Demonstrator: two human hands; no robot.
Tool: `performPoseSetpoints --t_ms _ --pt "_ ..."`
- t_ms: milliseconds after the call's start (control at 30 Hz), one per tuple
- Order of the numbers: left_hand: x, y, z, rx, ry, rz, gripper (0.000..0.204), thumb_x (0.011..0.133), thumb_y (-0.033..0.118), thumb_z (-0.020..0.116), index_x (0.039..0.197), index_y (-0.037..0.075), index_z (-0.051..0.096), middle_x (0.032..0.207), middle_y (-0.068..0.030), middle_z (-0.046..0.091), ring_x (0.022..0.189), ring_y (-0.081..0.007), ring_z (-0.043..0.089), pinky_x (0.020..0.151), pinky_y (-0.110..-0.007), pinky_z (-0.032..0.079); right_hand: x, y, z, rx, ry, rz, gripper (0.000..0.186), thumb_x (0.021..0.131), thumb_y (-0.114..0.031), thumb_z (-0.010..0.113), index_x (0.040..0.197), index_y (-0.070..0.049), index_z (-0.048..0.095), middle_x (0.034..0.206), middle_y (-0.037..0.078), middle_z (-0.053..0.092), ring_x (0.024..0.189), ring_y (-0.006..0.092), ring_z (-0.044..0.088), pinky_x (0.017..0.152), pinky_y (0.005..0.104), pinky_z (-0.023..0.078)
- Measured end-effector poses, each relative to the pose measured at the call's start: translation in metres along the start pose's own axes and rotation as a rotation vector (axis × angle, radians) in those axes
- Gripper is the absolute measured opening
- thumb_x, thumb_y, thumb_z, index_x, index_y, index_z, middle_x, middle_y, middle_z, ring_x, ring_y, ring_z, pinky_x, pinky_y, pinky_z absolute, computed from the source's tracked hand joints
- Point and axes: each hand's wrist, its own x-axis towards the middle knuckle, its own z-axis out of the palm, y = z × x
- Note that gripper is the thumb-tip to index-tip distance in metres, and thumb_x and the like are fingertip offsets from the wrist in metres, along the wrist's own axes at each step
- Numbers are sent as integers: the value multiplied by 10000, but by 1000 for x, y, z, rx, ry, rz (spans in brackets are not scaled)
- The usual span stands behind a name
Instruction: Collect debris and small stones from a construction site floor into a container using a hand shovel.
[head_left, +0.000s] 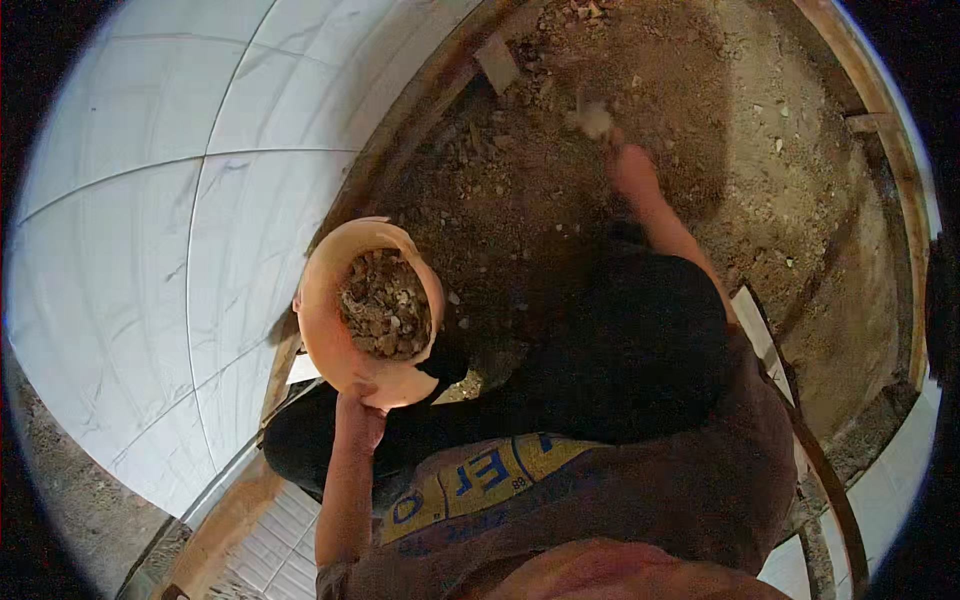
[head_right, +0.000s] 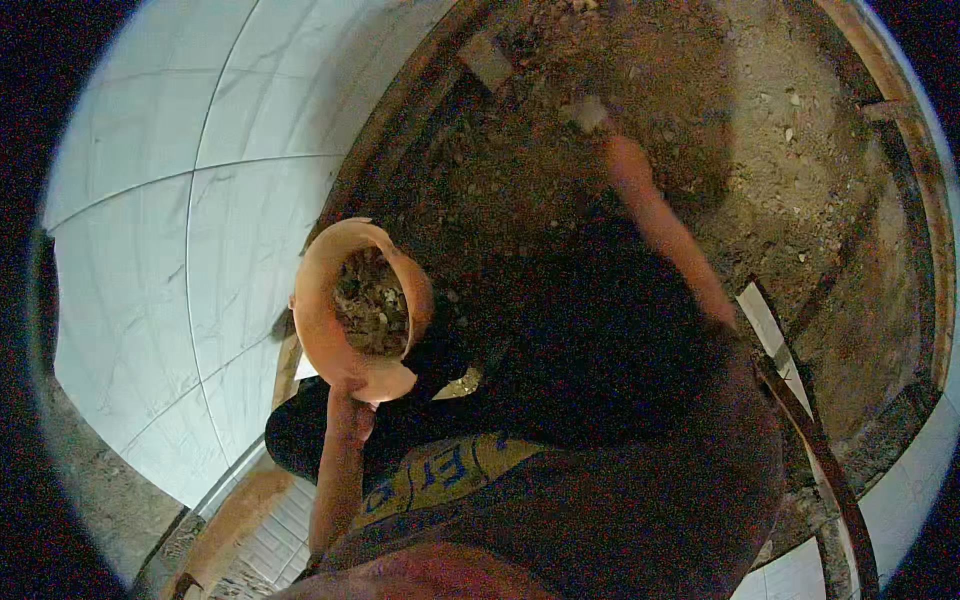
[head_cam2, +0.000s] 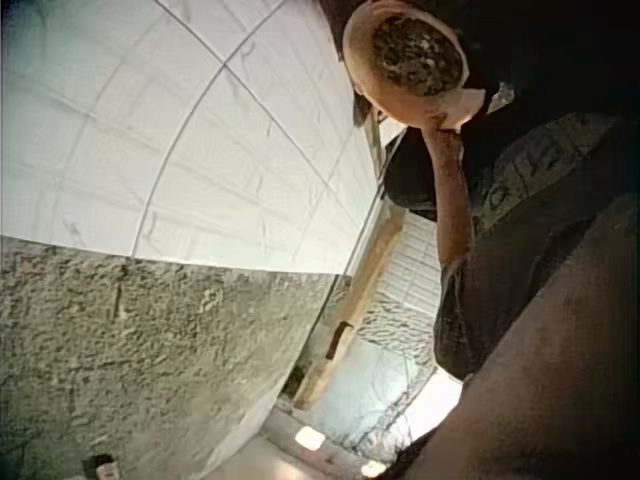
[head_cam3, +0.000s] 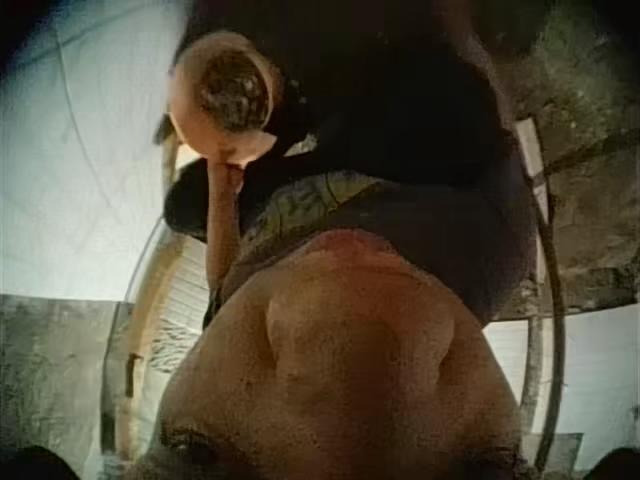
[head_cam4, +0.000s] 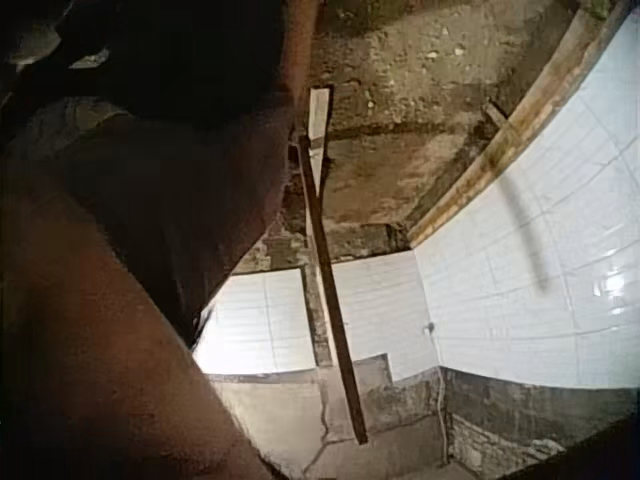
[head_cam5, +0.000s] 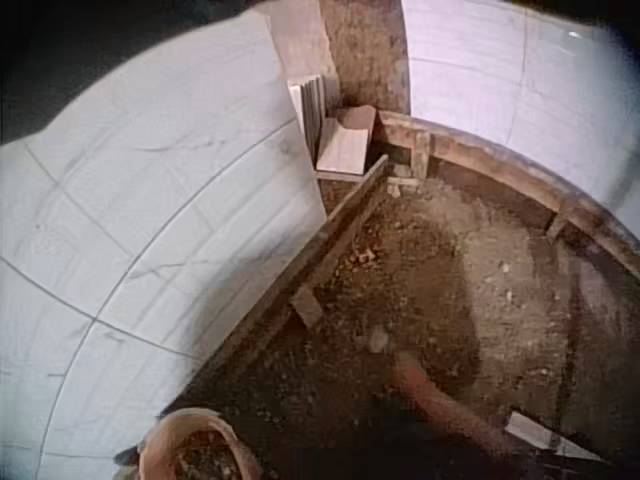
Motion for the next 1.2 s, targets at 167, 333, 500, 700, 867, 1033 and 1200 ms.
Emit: performPoseSetpoints --t_ms 167,333,500,700,867,1033,1200 --pt "6 -3 -6 -42 -2 -15 490 765 17 496 1241 -62 405 1170 -175 543 1051 -307 615 882 -400 556 -102 -46 15 172 -379 16 449 943 -198 480 1370 -74 418 892 245 634 809 394 629 718 499 495" --pt "15 -5 -13 -88 47 -63 464 800 16 472 1253 -51 397 1210 -181 522 1089 -293 595 901 -392 547 -120 -68 -13 3 -603 -373 512 940 -148 502 1435 -86 386 877 237 647 815 375 642 703 478 500" --pt "16 -6 -12 31 33 -81 386 865 82 486 1214 -62 406 1134 -161 533 1025 -272 607 853 -367 557 -92 -91 -54 -19 -696 -433 342 910 -265 563 1226 -143 616 1030 163 677 937 360 643 814 453 518" --pt "20 -2 -5 71 147 -147 370 865 91 477 1202 -46 406 1102 -153 518 970 -257 607 795 -361 555 -53 -91 -53 36 -626 -377 419 916 -311 595 1290 -123 580 1099 151 668 968 314 642 853 439 499" --pt "33 -3 -9 76 80 -166 466 877 60 462 1305 -67 332 1224 -196 471 1103 -318 549 899 -458 510 -69 -93 -4 60 -580 -427 433 917 -298 586 1302 -101 558 1109 165 653 937 349 635 806 458 511" --pt "38 -6 -14 102 117 -117 413 870 57 500 1242 -83 387 1166 -196 506 1027 -313 602 856 -420 561 -125 -103 28 16 -754 -611 421 935 -270 560 1323 -109 540 1094 181 646 906 355 631 774 471 506" --pt "41 -6 -15 87 133 -77 344 826 38 494 1148 -57 416 1095 -177 515 919 -295 637 788 -392 589 -131 -106 16 95 -1080 -883 409 951 -249 539 1340 -124 528 1050 196 646 863 346 630 738 480 496"
